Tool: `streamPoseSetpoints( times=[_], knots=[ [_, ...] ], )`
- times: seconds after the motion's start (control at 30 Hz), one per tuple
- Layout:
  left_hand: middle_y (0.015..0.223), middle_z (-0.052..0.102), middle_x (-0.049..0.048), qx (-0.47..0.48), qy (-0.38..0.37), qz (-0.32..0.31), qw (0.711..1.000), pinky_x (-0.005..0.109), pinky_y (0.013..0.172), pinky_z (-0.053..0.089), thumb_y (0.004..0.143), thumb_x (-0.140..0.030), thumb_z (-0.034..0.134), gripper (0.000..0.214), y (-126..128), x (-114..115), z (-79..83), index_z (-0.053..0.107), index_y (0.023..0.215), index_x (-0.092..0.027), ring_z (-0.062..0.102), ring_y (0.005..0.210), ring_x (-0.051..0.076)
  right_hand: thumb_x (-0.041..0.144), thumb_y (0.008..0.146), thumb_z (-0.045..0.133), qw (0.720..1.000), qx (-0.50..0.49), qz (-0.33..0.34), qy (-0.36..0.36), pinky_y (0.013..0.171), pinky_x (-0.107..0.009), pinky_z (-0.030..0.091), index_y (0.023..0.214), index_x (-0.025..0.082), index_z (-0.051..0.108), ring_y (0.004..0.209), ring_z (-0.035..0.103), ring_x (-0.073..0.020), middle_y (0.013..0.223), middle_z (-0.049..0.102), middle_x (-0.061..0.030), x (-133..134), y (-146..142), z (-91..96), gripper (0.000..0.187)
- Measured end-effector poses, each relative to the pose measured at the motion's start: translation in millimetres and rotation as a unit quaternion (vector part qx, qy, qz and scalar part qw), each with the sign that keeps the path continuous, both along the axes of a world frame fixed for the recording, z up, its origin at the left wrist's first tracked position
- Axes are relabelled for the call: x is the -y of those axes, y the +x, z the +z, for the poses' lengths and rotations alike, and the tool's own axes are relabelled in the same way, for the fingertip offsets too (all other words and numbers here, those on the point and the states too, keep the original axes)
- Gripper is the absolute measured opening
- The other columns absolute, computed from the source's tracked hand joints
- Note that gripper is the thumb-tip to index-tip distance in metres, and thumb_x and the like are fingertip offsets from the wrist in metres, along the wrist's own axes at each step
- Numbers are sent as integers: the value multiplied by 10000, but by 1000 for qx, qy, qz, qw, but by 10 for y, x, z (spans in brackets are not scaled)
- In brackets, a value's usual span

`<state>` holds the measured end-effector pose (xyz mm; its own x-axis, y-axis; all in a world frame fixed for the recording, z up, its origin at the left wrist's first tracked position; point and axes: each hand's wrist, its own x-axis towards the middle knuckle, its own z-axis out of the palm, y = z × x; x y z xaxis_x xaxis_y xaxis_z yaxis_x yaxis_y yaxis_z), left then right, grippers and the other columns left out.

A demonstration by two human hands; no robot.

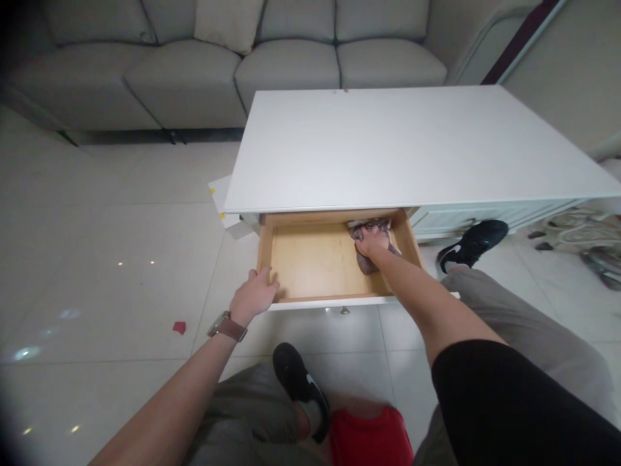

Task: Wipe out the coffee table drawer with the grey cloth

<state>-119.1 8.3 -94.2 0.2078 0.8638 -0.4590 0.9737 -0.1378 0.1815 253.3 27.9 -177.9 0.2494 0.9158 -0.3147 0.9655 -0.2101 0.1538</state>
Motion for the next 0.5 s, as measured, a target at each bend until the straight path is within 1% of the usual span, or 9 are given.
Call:
streamPoseSetpoints(
  times=[0.1, 0.17, 0.23, 0.37, 0.43, 0.5],
  knots=[
    [1280, 556, 164, 1, -1, -2, 1000, 445, 832, 524, 959, -454, 373, 538, -2, -12, -7, 436, 1456, -257, 697, 1020, 340, 528, 976, 393, 1000, 1, -13, 13, 866, -460, 457, 1454, 199, 515, 1113, 594, -352, 1364, 531, -259, -205, -415, -25, 593],
    [1278, 559, 164, 0, 2, -1, 1000, 445, 824, 525, 961, -467, 367, 545, -2, -21, -17, 429, 1460, -258, 698, 1012, 341, 565, 952, 431, 999, -19, 27, 12, 913, -454, 444, 1442, 272, 515, 1156, 572, -351, 1420, 502, -202, -310, -746, -38, 577],
    [1277, 562, 164, -2, 5, 2, 1000, 443, 811, 526, 958, -472, 365, 547, 2, -27, -24, 429, 1459, -261, 700, 1005, 342, 544, 953, 437, 994, -53, 90, 6, 945, -477, 426, 1470, 272, 473, 1198, 539, -365, 1464, 461, -201, -384, -1110, -48, 585],
    [1270, 567, 168, -5, 9, 2, 1000, 447, 795, 526, 948, -470, 375, 550, 14, -33, -25, 438, 1452, -260, 702, 1001, 351, 506, 938, 491, 980, -106, 168, 11, 920, -492, 440, 1475, 277, 459, 1199, 516, -378, 1454, 461, -188, -451, -1789, -58, 585],
    [1258, 571, 165, -6, 8, 2, 1000, 449, 793, 525, 942, -468, 386, 543, 15, -36, -25, 449, 1440, -260, 702, 999, 354, 495, 930, 520, 968, -126, 217, 14, 914, -488, 448, 1439, 281, 501, 1186, 519, -372, 1441, 473, -171, -470, -2011, -61, 552],
    [1246, 575, 159, -7, 8, 1, 1000, 444, 792, 524, 939, -465, 391, 523, 12, -40, -28, 467, 1416, -264, 704, 995, 351, 474, 938, 522, 955, -141, 261, 18, 927, -488, 446, 1394, 275, 547, 1177, 524, -360, 1443, 474, -160, -497, -2117, -63, 499]
  ],
)
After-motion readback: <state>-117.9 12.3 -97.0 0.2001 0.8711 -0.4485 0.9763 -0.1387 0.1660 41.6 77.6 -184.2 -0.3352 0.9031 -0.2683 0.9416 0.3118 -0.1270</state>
